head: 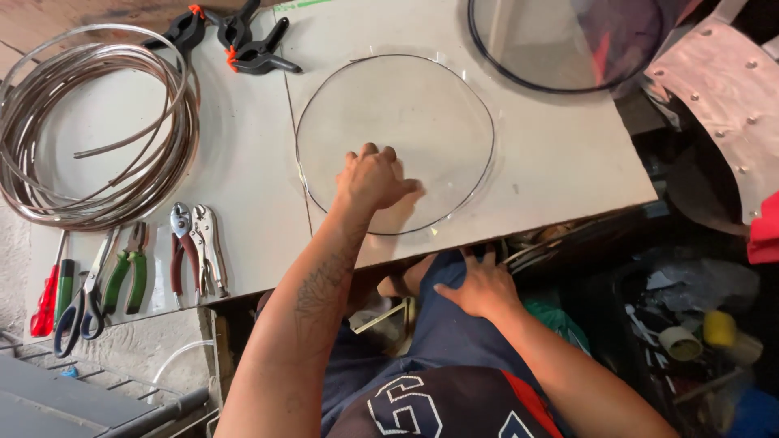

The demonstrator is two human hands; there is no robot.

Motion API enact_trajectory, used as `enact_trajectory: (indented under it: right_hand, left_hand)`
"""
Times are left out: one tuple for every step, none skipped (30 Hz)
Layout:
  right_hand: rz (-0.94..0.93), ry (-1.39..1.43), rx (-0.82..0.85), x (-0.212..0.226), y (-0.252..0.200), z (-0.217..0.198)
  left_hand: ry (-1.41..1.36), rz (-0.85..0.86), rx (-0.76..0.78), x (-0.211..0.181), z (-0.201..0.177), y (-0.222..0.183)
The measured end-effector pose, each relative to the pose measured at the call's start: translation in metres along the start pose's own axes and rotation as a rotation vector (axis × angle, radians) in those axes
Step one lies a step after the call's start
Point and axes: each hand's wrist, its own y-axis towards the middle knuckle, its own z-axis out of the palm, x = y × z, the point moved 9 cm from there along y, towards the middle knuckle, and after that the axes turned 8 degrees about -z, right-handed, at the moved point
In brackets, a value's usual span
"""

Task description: Fitting a metal ring around the perimeter of a circular transparent sheet on a repair bench

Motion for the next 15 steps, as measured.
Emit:
enact_trajectory:
  right_hand:
    - [0.004, 0.018, 0.006, -0.004, 0.004, 0.004]
    - [0.009, 0.037, 0.013, -0.008, 0.009, 0.008]
    - [0.01, 0.035, 0.02, -0.01, 0.011, 0.009]
    - [0.02, 0.046, 0.022, -0.012, 0.013, 0.01]
    - [0.029, 0.057, 0.016, -0.014, 0.016, 0.009]
    - [0.03, 0.053, 0.016, -0.01, 0.013, 0.003]
    - [0.029, 0.055, 0.022, -0.007, 0.011, -0.005]
    - [0.028, 0.057, 0.028, -0.003, 0.009, -0.012]
    - [0.026, 0.054, 0.026, -0.006, 0.013, -0.011]
    - [0.048, 0.032, 0.036, -0.01, 0.017, -0.009]
    - [0.062, 0.005, 0.05, -0.012, 0.022, -0.004]
    - [0.053, -0.003, 0.053, -0.015, 0.027, 0.0]
    - [0.054, -0.049, 0.086, -0.018, 0.033, 0.006]
    - [0.056, -0.095, 0.118, -0.02, 0.039, 0.011]
    - [0.039, -0.111, 0.124, -0.025, 0.047, 0.018]
  left_hand:
    - [-0.01, 0.0, 0.025, -0.004, -0.008, -0.009]
    - [-0.021, 0.001, 0.05, -0.009, -0.015, -0.019]
    - [-0.023, -0.003, 0.056, -0.006, -0.009, -0.013]
    - [0.005, 0.023, 0.072, -0.006, -0.002, -0.009]
    - [0.034, 0.051, 0.082, -0.007, 0.003, -0.003]
    - [0.03, 0.051, 0.081, -0.004, 0.002, -0.004]
    - [0.037, 0.072, 0.104, -0.003, 0.002, -0.003]
    - [0.043, 0.093, 0.127, -0.002, 0.002, -0.003]
    - [0.041, 0.092, 0.125, -0.004, 0.001, -0.003]
    - [0.039, 0.078, 0.143, -0.005, 0.003, -0.004]
    - [0.035, 0.054, 0.161, 0.0, 0.005, -0.006]
    - [0.031, 0.043, 0.158, -0.001, 0.006, -0.007]
    - [0.02, 0.048, 0.137, -0.002, 0.005, -0.008]
    - [0.009, 0.053, 0.115, -0.002, 0.003, -0.01]
    - [0.001, 0.031, 0.111, 0.0, 0.003, -0.012]
